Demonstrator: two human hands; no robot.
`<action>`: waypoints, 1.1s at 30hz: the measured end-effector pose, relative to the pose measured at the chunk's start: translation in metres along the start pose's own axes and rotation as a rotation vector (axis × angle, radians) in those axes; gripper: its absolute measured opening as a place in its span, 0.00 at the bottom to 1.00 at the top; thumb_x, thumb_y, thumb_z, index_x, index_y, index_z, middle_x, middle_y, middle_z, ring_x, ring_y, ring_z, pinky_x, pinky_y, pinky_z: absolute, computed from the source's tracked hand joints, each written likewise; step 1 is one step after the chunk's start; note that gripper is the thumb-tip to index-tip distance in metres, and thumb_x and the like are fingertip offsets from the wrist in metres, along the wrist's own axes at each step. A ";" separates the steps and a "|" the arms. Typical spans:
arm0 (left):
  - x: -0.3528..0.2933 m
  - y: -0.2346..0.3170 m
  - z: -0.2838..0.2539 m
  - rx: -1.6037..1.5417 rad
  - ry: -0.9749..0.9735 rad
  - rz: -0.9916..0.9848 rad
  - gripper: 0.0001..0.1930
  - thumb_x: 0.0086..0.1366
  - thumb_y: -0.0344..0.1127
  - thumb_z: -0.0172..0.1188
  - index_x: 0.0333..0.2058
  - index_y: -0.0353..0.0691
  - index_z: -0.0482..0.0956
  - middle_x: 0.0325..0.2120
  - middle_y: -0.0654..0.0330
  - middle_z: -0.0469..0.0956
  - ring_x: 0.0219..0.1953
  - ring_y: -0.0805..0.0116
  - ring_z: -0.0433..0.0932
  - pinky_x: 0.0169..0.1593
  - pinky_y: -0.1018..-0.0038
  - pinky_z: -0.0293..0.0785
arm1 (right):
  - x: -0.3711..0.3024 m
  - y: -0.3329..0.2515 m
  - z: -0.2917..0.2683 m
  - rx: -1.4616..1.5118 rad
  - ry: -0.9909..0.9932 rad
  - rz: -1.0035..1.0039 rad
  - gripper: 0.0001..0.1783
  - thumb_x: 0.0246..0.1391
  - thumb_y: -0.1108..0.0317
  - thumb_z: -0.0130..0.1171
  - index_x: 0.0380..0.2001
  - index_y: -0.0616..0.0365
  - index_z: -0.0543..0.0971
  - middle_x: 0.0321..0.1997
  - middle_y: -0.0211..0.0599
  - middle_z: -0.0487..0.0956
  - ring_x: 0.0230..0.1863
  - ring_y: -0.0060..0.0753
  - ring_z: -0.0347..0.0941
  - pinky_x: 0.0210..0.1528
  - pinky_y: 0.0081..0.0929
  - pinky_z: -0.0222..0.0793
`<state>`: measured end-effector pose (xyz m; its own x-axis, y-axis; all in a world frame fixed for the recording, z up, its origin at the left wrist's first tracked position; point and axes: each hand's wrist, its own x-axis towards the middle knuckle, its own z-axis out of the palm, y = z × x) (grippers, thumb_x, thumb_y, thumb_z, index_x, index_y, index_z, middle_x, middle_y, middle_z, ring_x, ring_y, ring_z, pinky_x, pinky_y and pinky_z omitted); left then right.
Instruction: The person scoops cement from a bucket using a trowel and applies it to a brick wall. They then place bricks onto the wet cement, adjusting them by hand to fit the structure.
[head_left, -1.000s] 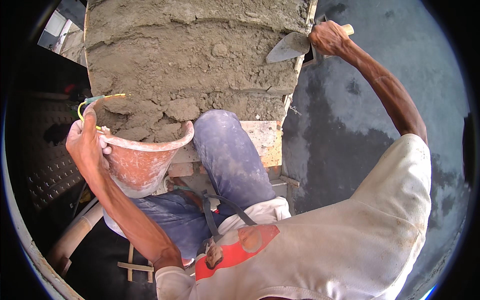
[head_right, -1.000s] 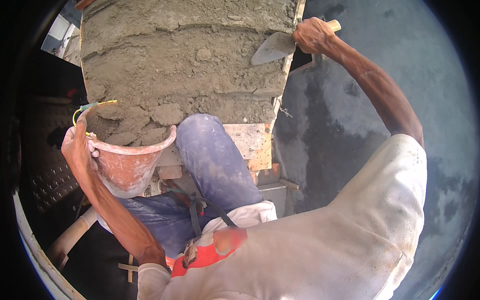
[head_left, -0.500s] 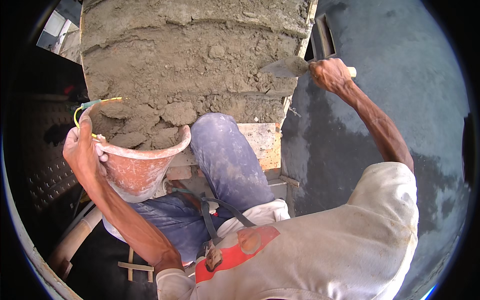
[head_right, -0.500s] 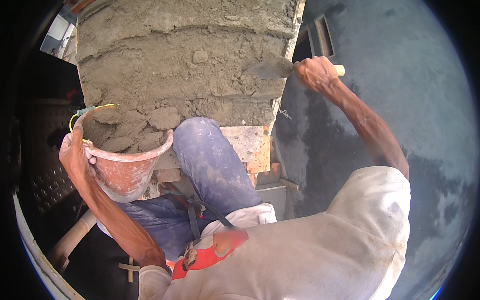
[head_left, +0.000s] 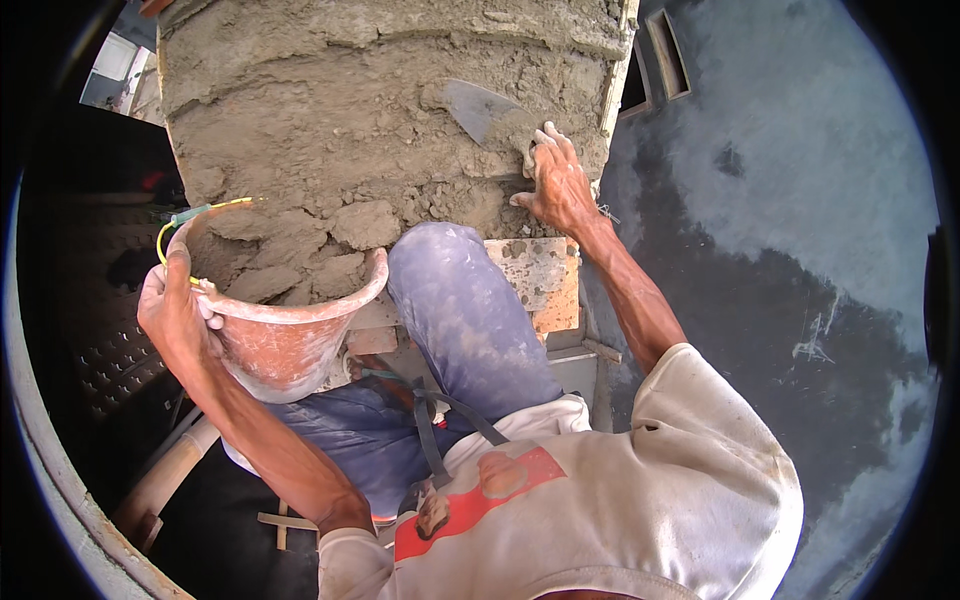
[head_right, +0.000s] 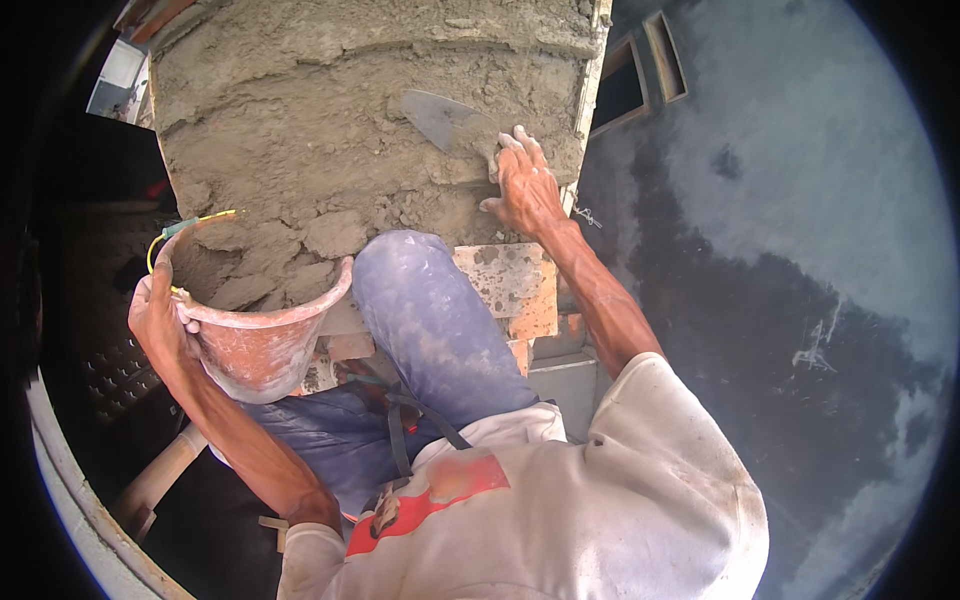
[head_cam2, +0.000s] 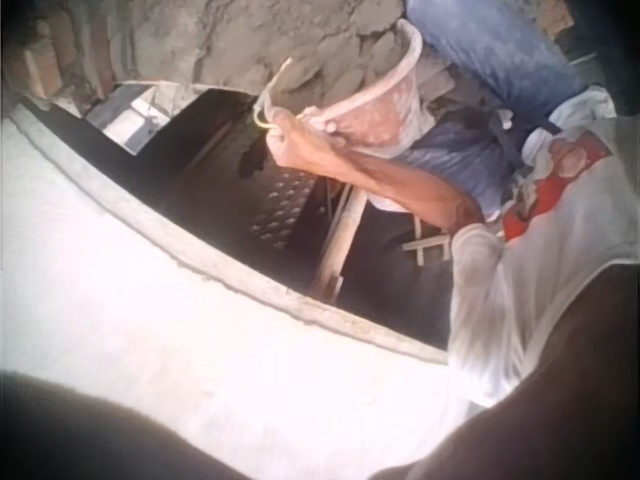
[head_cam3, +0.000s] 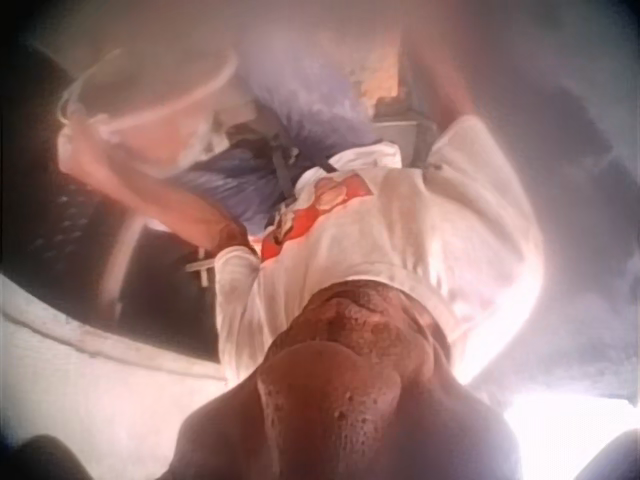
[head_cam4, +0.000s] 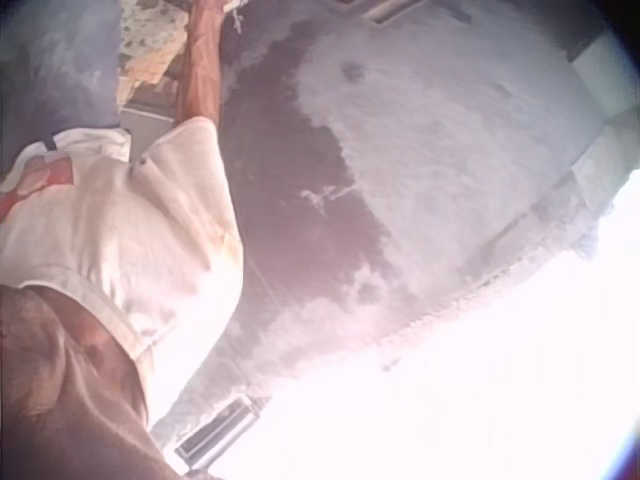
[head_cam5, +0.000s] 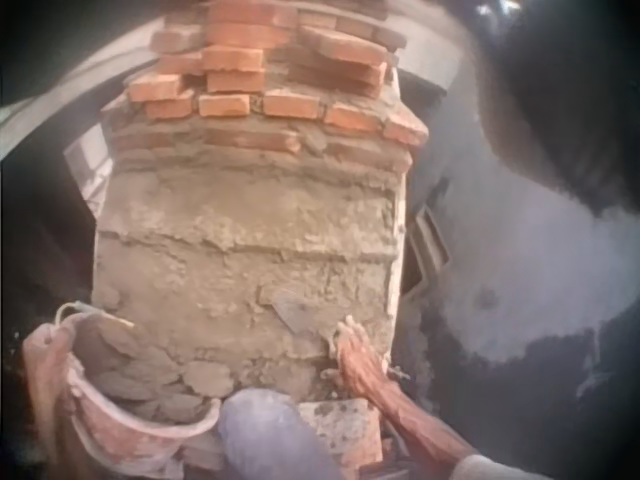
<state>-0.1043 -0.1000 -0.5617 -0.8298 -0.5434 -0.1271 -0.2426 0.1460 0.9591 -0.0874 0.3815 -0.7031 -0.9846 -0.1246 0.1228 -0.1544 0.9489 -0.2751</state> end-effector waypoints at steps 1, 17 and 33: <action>-0.001 0.000 0.001 -0.002 0.001 -0.004 0.13 0.71 0.38 0.68 0.31 0.37 0.78 0.17 0.68 0.73 0.13 0.81 0.66 0.16 0.81 0.58 | -0.003 0.000 0.006 0.010 0.036 0.002 0.33 0.40 0.64 0.84 0.45 0.64 0.74 0.71 0.55 0.69 0.74 0.63 0.60 0.75 0.53 0.63; -0.014 0.013 0.005 -0.011 0.039 -0.051 0.16 0.70 0.41 0.69 0.29 0.38 0.76 0.15 0.66 0.73 0.10 0.80 0.67 0.13 0.81 0.59 | 0.022 0.002 -0.009 0.271 -0.130 0.136 0.25 0.38 0.71 0.77 0.37 0.59 0.72 0.42 0.48 0.75 0.46 0.56 0.77 0.49 0.51 0.71; -0.006 -0.007 -0.016 -0.134 -0.030 -0.015 0.12 0.71 0.37 0.68 0.34 0.35 0.78 0.16 0.68 0.72 0.11 0.82 0.66 0.14 0.83 0.59 | 0.051 -0.133 -0.064 0.794 -0.119 0.118 0.20 0.49 0.66 0.79 0.39 0.63 0.79 0.64 0.63 0.76 0.66 0.66 0.71 0.71 0.53 0.66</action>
<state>-0.0900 -0.1109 -0.5635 -0.8416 -0.5195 -0.1474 -0.1876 0.0253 0.9819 -0.1121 0.2675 -0.5998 -0.9932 -0.1094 -0.0390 -0.0177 0.4743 -0.8802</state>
